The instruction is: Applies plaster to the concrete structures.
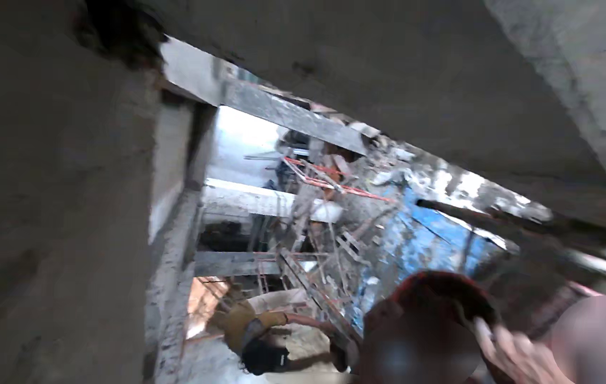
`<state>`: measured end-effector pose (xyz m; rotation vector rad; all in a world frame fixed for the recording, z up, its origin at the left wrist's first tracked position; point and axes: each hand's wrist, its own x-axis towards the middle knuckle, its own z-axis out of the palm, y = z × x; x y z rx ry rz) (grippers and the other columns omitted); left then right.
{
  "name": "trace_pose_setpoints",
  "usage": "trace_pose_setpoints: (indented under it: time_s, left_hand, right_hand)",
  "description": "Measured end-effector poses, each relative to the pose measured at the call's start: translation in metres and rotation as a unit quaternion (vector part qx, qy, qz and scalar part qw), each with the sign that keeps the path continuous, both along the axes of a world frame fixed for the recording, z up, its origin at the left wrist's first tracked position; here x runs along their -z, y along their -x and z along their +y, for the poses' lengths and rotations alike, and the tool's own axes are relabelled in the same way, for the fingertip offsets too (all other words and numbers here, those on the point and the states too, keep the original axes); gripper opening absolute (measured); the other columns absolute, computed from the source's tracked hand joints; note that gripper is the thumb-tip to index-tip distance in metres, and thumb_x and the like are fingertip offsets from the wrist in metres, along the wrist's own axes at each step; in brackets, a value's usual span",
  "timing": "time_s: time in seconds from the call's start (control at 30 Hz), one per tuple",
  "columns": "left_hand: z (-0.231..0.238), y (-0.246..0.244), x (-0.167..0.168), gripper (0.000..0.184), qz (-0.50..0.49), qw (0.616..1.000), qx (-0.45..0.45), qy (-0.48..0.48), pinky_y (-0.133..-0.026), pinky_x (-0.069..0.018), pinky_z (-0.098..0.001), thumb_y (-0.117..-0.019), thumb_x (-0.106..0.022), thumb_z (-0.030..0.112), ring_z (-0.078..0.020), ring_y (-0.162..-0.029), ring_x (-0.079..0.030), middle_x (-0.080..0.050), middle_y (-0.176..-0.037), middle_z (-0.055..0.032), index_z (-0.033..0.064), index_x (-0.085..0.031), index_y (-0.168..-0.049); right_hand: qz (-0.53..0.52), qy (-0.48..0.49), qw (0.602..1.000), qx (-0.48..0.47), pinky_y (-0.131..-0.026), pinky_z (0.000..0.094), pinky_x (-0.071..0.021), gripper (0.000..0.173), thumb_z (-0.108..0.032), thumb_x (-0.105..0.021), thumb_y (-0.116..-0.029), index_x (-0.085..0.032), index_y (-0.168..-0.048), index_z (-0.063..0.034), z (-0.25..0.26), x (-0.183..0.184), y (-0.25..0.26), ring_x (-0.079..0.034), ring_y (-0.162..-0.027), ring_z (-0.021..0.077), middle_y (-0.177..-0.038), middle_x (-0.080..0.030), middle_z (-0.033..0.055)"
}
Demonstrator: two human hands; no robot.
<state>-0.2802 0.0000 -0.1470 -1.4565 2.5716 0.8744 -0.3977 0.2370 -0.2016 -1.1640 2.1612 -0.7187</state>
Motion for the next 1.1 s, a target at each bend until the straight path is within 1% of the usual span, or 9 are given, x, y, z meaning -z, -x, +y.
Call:
trace_pose_setpoints:
  time_s: [0.2,0.33,0.43,0.53,0.67,0.73,0.87,1.0,1.1]
  left_hand:
    - [-0.001,0.024,-0.048,0.031,0.074,0.996,0.054,0.000,-0.087,-0.0595,-0.0397,-0.1036,-0.058,0.026,-0.0164,-0.091,-0.070,-0.073,-0.099,-0.0119,-0.0007,-0.071,-0.114]
    - [-0.011,0.018,-0.064,0.031,0.126,0.987,0.094,-0.012,-0.083,-0.0596,-0.0374,-0.1022,-0.061,0.028,-0.0141,-0.087,-0.070,-0.073,-0.096,-0.0086,0.0022,-0.071,-0.117]
    - [-0.008,0.007,-0.078,0.031,0.165,0.978,0.120,0.035,-0.083,-0.0601,-0.0357,-0.1006,-0.063,0.029,-0.0133,-0.089,-0.070,-0.073,-0.098,-0.0076,0.0024,-0.072,-0.113]
    - [-0.016,0.001,-0.083,0.033,0.200,0.976,0.076,0.043,-0.088,-0.0589,-0.0370,-0.1023,-0.061,0.028,-0.0145,-0.094,-0.070,-0.073,-0.104,-0.0089,0.0017,-0.072,-0.118]
    - [-0.035,-0.015,-0.078,0.031,0.255,0.966,-0.044,0.002,-0.086,-0.0588,-0.0402,-0.1037,-0.060,0.029,-0.0160,-0.090,-0.070,-0.073,-0.098,-0.0103,0.0016,-0.073,-0.111]
    - [-0.039,-0.019,-0.075,0.032,0.299,0.951,-0.074,-0.028,-0.080,-0.0595,-0.0403,-0.1033,-0.061,0.030,-0.0164,-0.084,-0.069,-0.072,-0.092,-0.0098,0.0015,-0.074,-0.105]
    - [-0.016,-0.014,-0.087,0.030,0.340,0.937,-0.037,-0.064,-0.085,-0.0590,-0.0383,-0.1037,-0.060,0.025,-0.0156,-0.089,-0.069,-0.073,-0.098,-0.0110,-0.0006,-0.072,-0.112]
    - [0.016,0.001,-0.092,0.031,0.281,0.959,0.038,0.008,-0.086,-0.0573,-0.0423,-0.1035,-0.058,0.026,-0.0196,-0.088,-0.069,-0.072,-0.095,-0.0133,-0.0010,-0.071,-0.111]
    - [0.010,0.013,-0.082,0.031,0.306,0.951,0.044,0.008,-0.079,-0.0586,-0.0408,-0.1023,-0.061,0.030,-0.0177,-0.082,-0.068,-0.071,-0.089,-0.0096,0.0023,-0.071,-0.110]
  right_hand:
    - [0.111,-0.008,0.993,-0.033,-0.063,0.0539,-0.0570,0.029,0.001,-0.050,-0.0998,-0.057,-0.127,0.0092,0.011,-0.057,-0.010,-0.068,-0.081,0.0447,-0.095,-0.064,0.0275]
    - [0.177,0.017,0.982,0.064,-0.060,0.0482,-0.0574,0.014,-0.004,-0.054,-0.1003,-0.065,-0.102,0.0051,-0.003,-0.073,-0.017,-0.068,-0.081,0.0385,-0.096,-0.063,0.0223]
    - [0.060,-0.074,0.995,0.034,-0.074,0.0583,-0.0581,0.027,-0.012,-0.051,-0.1028,-0.064,-0.120,0.0043,0.000,-0.083,-0.031,-0.068,-0.094,0.0458,-0.107,-0.065,0.0278]
    - [0.035,-0.082,0.996,-0.009,-0.072,0.0608,-0.0571,0.043,-0.020,-0.055,-0.1003,-0.053,-0.143,-0.0103,0.023,-0.121,-0.031,-0.068,-0.091,0.0461,-0.110,-0.065,0.0261]
    - [-0.006,-0.041,0.991,0.127,-0.079,0.0615,-0.0555,0.055,-0.031,-0.051,-0.1033,-0.042,-0.157,-0.0274,0.057,-0.210,-0.036,-0.070,-0.097,0.0424,-0.124,-0.066,0.0220]
    - [0.099,0.168,0.942,0.273,-0.069,0.0493,-0.0624,0.054,-0.036,-0.058,-0.1009,-0.051,-0.151,-0.0194,0.068,-0.201,-0.049,-0.074,-0.084,0.0260,-0.113,-0.073,0.0122]
    - [-0.042,0.391,0.813,0.430,-0.065,0.0358,-0.0616,0.062,-0.029,-0.058,-0.1020,-0.038,-0.150,0.0035,0.041,-0.185,-0.072,-0.067,-0.076,0.0127,-0.104,-0.067,0.0105]
    - [-0.112,0.119,0.940,0.299,-0.089,0.0577,-0.0562,0.051,-0.042,-0.046,-0.1064,-0.047,-0.148,-0.0131,0.023,-0.135,-0.066,-0.071,-0.099,0.0333,-0.110,-0.072,0.0175]
    - [-0.043,0.197,0.908,0.367,-0.077,0.0555,-0.0587,0.050,-0.041,-0.052,-0.1048,-0.050,-0.148,-0.0160,0.035,-0.155,-0.063,-0.071,-0.083,0.0294,-0.099,-0.072,0.0147]
